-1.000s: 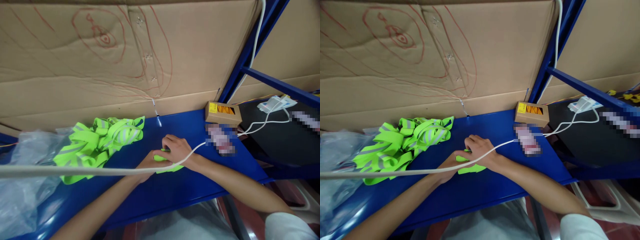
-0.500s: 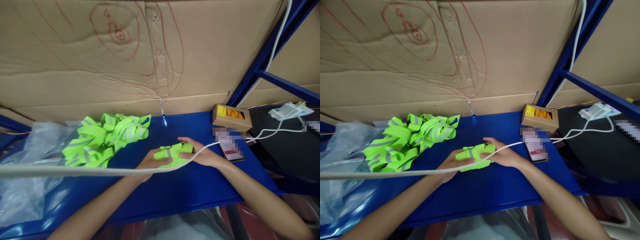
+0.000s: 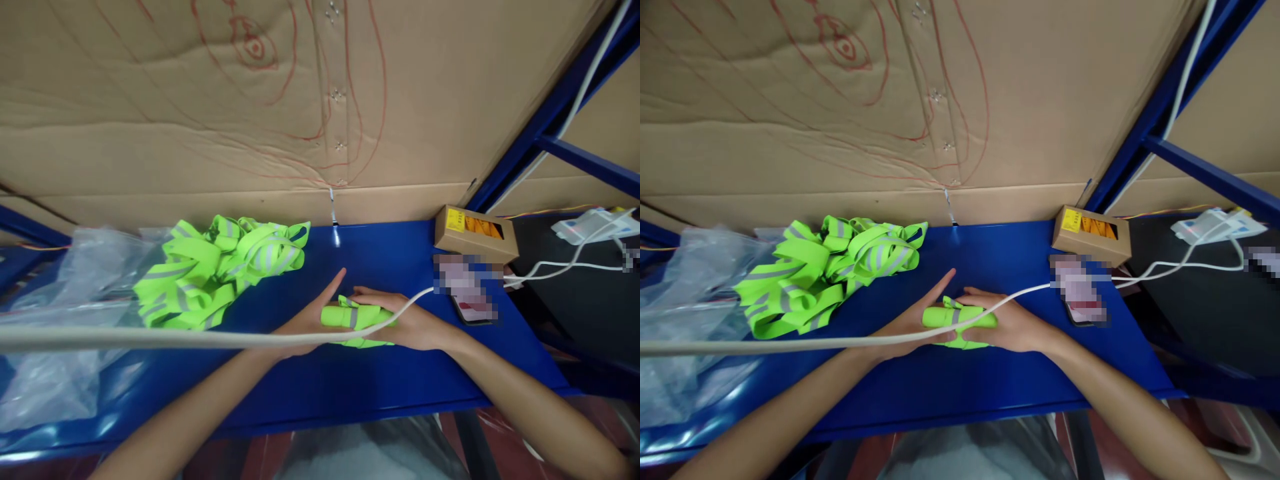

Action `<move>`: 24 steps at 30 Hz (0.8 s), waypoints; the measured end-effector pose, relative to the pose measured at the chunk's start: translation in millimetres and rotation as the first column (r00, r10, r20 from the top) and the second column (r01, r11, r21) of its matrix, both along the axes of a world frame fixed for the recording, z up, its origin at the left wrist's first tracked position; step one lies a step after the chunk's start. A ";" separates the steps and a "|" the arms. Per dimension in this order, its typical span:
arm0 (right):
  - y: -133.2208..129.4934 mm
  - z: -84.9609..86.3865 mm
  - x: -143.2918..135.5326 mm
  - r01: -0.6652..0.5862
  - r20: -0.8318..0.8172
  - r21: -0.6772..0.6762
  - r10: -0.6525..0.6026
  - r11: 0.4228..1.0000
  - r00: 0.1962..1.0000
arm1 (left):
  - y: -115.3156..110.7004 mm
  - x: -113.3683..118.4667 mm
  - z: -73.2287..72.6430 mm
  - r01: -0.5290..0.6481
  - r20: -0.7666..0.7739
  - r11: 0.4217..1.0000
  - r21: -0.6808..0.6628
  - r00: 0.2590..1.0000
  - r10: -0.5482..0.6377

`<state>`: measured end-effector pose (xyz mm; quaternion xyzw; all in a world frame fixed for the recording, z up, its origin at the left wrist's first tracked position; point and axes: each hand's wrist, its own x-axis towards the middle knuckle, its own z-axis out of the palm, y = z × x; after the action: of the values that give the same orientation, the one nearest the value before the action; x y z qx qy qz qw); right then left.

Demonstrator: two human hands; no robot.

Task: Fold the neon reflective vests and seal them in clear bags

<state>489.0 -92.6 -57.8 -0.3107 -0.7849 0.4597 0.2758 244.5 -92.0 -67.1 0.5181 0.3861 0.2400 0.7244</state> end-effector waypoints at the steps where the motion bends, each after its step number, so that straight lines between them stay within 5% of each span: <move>1: -2.0 1.2 -2.7 0.002 -0.016 -0.007 -0.002 1.000 1.000 | -0.2 1.3 -2.2 0.002 0.023 1.000 0.017 1.000 -0.003; 7: -12.0 8.4 -13.9 0.112 0.030 -0.185 -0.108 0.976 0.994 | 1.3 5.2 -14.5 0.021 0.108 0.974 0.224 0.993 -0.046; 15: -10.2 -0.3 -10.1 0.140 0.017 -0.150 -0.139 0.979 0.990 | 0.2 8.7 -17.1 0.066 0.056 0.945 0.319 0.995 -0.089; 19: -10.7 -11.3 -8.8 0.116 -0.033 -0.250 -0.129 0.961 0.991 | -5.8 -2.6 -0.5 0.044 -0.033 0.916 0.398 0.999 -0.033; 21: -8.3 -16.2 -7.5 0.165 -0.053 -0.326 -0.193 0.931 0.980 | -15.0 -31.5 19.6 0.009 -0.206 0.799 0.601 0.968 0.143; 22: -6.2 -17.4 -6.7 0.199 -0.060 -0.371 -0.237 0.907 0.970 | -21.1 -53.2 30.2 0.031 -0.318 0.654 0.756 0.891 0.325; 24: -0.5 -15.8 -5.9 0.270 -0.070 -0.457 -0.337 0.848 0.939 | -35.1 -108.0 46.6 0.086 -0.331 0.346 0.934 0.569 0.753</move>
<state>483.2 -93.1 -73.6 -0.4504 -0.5788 0.5972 0.3248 136.5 -127.1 -20.5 0.7555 0.5624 0.3340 0.0365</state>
